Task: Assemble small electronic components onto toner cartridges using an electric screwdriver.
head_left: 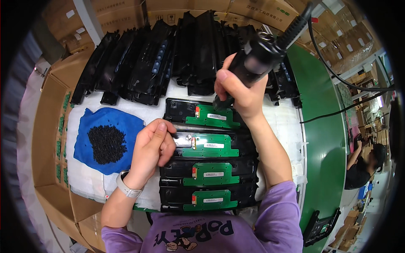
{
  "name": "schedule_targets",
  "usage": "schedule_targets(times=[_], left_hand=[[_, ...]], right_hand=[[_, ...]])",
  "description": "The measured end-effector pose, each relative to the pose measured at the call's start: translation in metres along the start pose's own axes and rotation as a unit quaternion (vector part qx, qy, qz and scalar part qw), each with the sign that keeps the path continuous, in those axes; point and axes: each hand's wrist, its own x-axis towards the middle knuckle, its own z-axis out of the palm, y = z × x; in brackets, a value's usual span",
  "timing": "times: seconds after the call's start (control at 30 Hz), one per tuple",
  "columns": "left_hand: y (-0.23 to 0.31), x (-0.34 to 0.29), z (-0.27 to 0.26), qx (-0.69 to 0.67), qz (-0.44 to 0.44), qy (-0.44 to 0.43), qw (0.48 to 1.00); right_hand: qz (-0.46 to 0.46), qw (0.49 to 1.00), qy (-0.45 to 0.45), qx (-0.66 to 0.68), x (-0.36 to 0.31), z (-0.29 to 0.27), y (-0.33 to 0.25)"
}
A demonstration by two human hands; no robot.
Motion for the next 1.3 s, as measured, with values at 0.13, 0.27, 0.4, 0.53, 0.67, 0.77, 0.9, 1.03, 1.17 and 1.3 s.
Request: schedule_targets(times=[0.13,0.27,0.4,0.53,0.67,0.77,0.9,1.03,1.17,1.3], left_hand=[[-0.003,-0.001,0.001,0.009,0.009,0.001,1.0],[-0.004,0.001,0.003,-0.021,0.009,0.008,1.0],[-0.005,0.0,0.009,0.004,0.029,0.01,1.0],[-0.003,-0.004,0.006,0.008,0.004,-0.043,0.999],[-0.006,-0.006,0.007,0.004,-0.004,-0.033,0.999],[-0.01,-0.006,0.008,0.014,0.024,-0.035,0.999],[-0.011,-0.007,0.009,0.023,0.033,-0.028,0.999],[-0.009,-0.007,0.007,0.024,0.034,-0.039,0.998],[-0.005,-0.008,0.007,0.051,0.031,-0.06,0.996],[-0.007,-0.008,0.008,0.067,0.02,-0.054,0.996]], right_hand=[[-0.029,0.999,-0.014,-0.026,0.0,0.0,0.001],[-0.027,0.999,-0.034,0.032,-0.001,-0.006,-0.009],[-0.061,0.957,-0.038,0.28,-0.006,-0.004,-0.026],[-0.082,0.924,-0.058,0.368,-0.015,0.004,-0.043],[-0.074,0.917,-0.052,0.389,-0.022,0.009,-0.049],[-0.072,0.922,-0.048,0.378,-0.025,0.012,-0.048],[-0.066,0.924,-0.052,0.372,-0.028,0.015,-0.046],[-0.067,0.926,-0.056,0.367,-0.029,0.016,-0.046],[-0.064,0.925,-0.07,0.368,-0.03,0.014,-0.043],[-0.066,0.932,-0.094,0.345,-0.03,0.016,-0.04]])
